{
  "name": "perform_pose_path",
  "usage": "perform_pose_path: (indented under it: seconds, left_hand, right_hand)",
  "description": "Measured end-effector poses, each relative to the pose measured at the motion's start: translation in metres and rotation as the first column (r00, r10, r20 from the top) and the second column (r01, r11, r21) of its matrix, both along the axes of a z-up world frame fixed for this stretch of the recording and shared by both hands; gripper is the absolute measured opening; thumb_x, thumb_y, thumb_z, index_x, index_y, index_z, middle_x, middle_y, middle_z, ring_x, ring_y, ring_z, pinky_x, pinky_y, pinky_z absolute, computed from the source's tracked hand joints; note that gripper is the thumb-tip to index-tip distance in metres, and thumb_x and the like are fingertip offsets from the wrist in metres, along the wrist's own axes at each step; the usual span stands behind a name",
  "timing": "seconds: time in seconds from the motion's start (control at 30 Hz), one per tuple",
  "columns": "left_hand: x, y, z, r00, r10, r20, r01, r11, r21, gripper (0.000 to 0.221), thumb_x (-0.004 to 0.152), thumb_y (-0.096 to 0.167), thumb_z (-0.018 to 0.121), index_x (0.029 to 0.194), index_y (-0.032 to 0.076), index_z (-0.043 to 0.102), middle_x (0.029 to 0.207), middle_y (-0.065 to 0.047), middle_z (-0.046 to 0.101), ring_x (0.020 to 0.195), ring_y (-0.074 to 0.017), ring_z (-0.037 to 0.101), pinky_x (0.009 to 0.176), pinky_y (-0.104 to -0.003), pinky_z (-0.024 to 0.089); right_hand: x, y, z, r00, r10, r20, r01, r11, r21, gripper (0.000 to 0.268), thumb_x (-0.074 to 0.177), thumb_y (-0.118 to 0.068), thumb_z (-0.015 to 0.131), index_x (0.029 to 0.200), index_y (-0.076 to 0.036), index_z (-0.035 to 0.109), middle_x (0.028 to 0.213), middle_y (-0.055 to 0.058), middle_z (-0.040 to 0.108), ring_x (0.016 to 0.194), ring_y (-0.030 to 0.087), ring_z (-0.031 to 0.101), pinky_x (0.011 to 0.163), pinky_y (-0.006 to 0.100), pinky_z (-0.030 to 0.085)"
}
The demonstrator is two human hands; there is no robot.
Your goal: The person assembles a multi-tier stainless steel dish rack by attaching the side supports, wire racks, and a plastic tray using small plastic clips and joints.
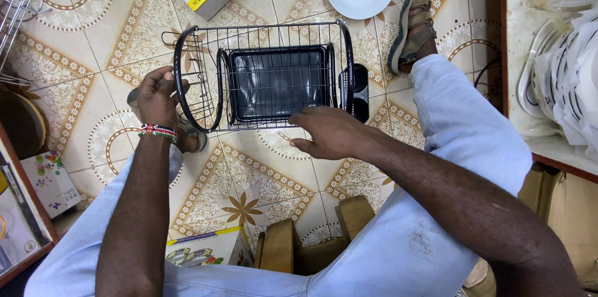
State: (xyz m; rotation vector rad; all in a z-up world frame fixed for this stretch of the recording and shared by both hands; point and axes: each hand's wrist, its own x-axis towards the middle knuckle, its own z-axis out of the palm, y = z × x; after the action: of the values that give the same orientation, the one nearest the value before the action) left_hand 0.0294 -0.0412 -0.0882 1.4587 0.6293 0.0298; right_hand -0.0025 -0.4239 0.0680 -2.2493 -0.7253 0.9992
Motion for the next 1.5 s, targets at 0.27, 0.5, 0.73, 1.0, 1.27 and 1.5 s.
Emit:
perform_pose_path:
  seconds: [0.27, 0.5, 0.73, 1.0, 1.27, 1.5]
  left_hand:
    - [0.003, 0.016, -0.024, 0.994, -0.109, -0.030, 0.110, 0.994, 0.028, 0.017, 0.106, 0.012, 0.065, 0.122, 0.004, 0.066, 0.093, -0.006, 0.065, 0.087, -0.0184, 0.076, 0.089, -0.036, 0.069]
    - [0.003, 0.022, -0.031, 0.990, -0.129, -0.052, 0.130, 0.991, 0.017, 0.018, 0.106, 0.009, 0.065, 0.122, 0.004, 0.066, 0.092, -0.007, 0.062, 0.087, -0.0194, 0.076, 0.090, -0.036, 0.069]
    - [-0.004, 0.019, -0.036, 0.992, -0.118, -0.039, 0.119, 0.993, 0.025, 0.017, 0.107, 0.008, 0.062, 0.122, 0.001, 0.066, 0.090, -0.012, 0.064, 0.090, -0.0229, 0.077, 0.093, -0.036, 0.067]
    - [-0.005, 0.031, -0.025, 0.940, -0.310, -0.144, 0.341, 0.858, 0.385, 0.013, 0.109, 0.015, 0.068, 0.120, 0.011, 0.072, 0.092, -0.010, 0.072, 0.086, -0.0156, 0.072, 0.083, -0.031, 0.061]
    - [-0.001, 0.018, 0.047, 0.900, -0.378, -0.216, 0.419, 0.615, 0.669, 0.023, 0.114, 0.023, 0.066, 0.128, 0.007, 0.072, 0.113, -0.017, 0.071, 0.110, -0.0352, 0.069, 0.092, -0.046, 0.057]
    - [0.005, -0.019, 0.047, 0.911, -0.337, -0.238, 0.403, 0.852, 0.335, 0.033, 0.112, 0.029, 0.066, 0.126, 0.000, 0.064, 0.105, -0.016, 0.071, 0.096, -0.0258, 0.072, 0.085, -0.038, 0.061]
  right_hand:
    - [-0.003, 0.001, 0.000, 1.000, -0.006, -0.001, 0.006, 1.000, 0.000, 0.049, 0.098, -0.038, 0.061, 0.133, -0.004, 0.061, 0.104, 0.025, 0.070, 0.102, 0.047, 0.069, 0.084, 0.056, 0.055]
    - [-0.005, 0.001, -0.002, 1.000, -0.001, 0.003, 0.001, 1.000, 0.013, 0.049, 0.097, -0.036, 0.062, 0.133, -0.004, 0.061, 0.104, 0.025, 0.071, 0.101, 0.047, 0.068, 0.084, 0.056, 0.055]
    - [-0.005, 0.000, -0.005, 1.000, 0.003, -0.009, -0.003, 1.000, 0.002, 0.048, 0.098, -0.038, 0.060, 0.134, -0.006, 0.061, 0.106, 0.023, 0.071, 0.102, 0.047, 0.068, 0.085, 0.056, 0.055]
    - [-0.004, -0.002, -0.007, 1.000, 0.013, -0.003, -0.013, 1.000, 0.003, 0.048, 0.098, -0.040, 0.059, 0.130, -0.005, 0.061, 0.103, 0.025, 0.069, 0.101, 0.049, 0.068, 0.085, 0.058, 0.054]
    - [0.025, -0.022, 0.021, 0.860, -0.483, 0.165, 0.479, 0.875, 0.061, 0.036, 0.098, -0.038, 0.063, 0.114, -0.008, 0.071, 0.083, 0.013, 0.071, 0.083, 0.035, 0.072, 0.073, 0.047, 0.058]
    - [0.040, -0.059, -0.005, 0.674, -0.726, -0.133, 0.694, 0.685, -0.222, 0.085, 0.096, -0.053, 0.062, 0.149, 0.008, 0.036, 0.126, 0.031, 0.061, 0.121, 0.049, 0.063, 0.097, 0.061, 0.053]
